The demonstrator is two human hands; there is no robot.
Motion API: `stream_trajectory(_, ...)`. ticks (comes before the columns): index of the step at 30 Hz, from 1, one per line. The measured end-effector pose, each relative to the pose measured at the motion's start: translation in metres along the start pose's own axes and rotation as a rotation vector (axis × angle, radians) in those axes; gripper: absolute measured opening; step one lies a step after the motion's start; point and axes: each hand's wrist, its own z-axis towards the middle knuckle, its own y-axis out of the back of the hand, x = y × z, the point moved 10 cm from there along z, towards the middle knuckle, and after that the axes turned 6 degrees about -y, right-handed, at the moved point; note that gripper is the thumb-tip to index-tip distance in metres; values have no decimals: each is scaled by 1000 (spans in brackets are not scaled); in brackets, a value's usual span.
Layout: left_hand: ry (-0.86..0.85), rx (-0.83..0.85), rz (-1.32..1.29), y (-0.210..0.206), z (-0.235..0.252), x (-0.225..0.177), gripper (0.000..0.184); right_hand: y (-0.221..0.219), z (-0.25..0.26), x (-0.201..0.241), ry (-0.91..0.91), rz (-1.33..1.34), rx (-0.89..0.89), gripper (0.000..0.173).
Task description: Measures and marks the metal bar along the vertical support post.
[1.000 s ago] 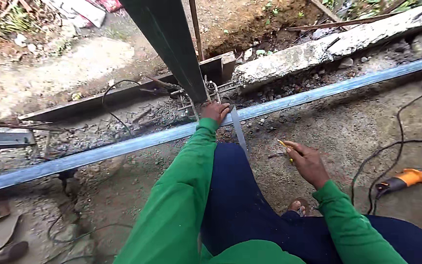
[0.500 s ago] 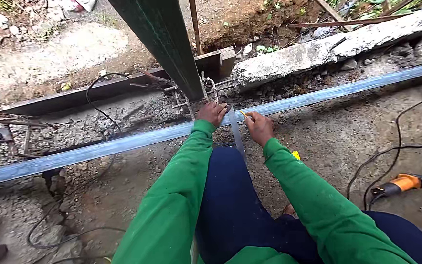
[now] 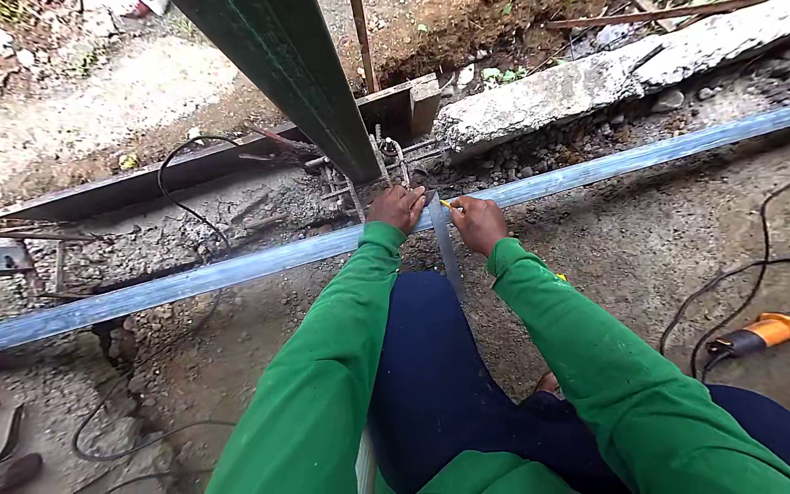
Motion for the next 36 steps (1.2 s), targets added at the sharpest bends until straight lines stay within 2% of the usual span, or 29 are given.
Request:
stream_trajectory(2, -2, 4, -1, 1, 0, -2, 38, 0, -11, 0, 64, -100, 72, 27)
stream_trajectory(4, -1, -6, -6, 3, 1, -2, 37, -13, -37, -8, 141, -301, 299, 24)
stream_trajectory(6, -4, -11, -6, 2, 0, -1, 37, -33, -63, -30, 120, -343, 432, 21)
stream_trajectory(8, -10, -9, -4, 2, 0, -3, 37, -46, -71, -59, 18, -146, 351, 27)
stream_trajectory(11, -9, -18, -4, 3, 2, -2, 37, -76, -74, -85, -165, 386, 184, 36)
stream_trajectory(15, 0, -10, -11, 2, 1, -2, 37, -123, -80, -81, -405, 1119, 140, 34)
stream_trajectory(17, 4, -2, -7, 1, 1, -1, 37, -129, -85, -75, -507, 1333, 118, 32)
stream_trajectory(21, 41, 55, -64, 0, 2, 2, 39, -127, -86, -76, -548, 1317, 43, 33)
stream_trajectory(26, 133, 231, -427, 4, 5, 27, 53, -104, -91, -88, -510, 1241, -64, 30)
stream_trajectory(28, 155, 459, -397, -9, -3, 38, 58, -96, -96, -104, -510, 1293, -140, 29)
stream_trajectory(30, 140, 767, -231, -30, -20, 39, 66, -88, -103, -120, -519, 1363, -220, 28)
stream_trajectory(31, 150, 851, -167, -36, -25, 37, 70, -86, -108, -128, -519, 1392, -251, 28)
stream_trajectory(33, 175, 859, -86, -31, -28, 31, 74, -79, -116, -139, -502, 1431, -288, 28)
stream_trajectory(36, 230, 746, 59, -14, -31, 32, 83, -69, -126, -152, -457, 1435, -310, 25)
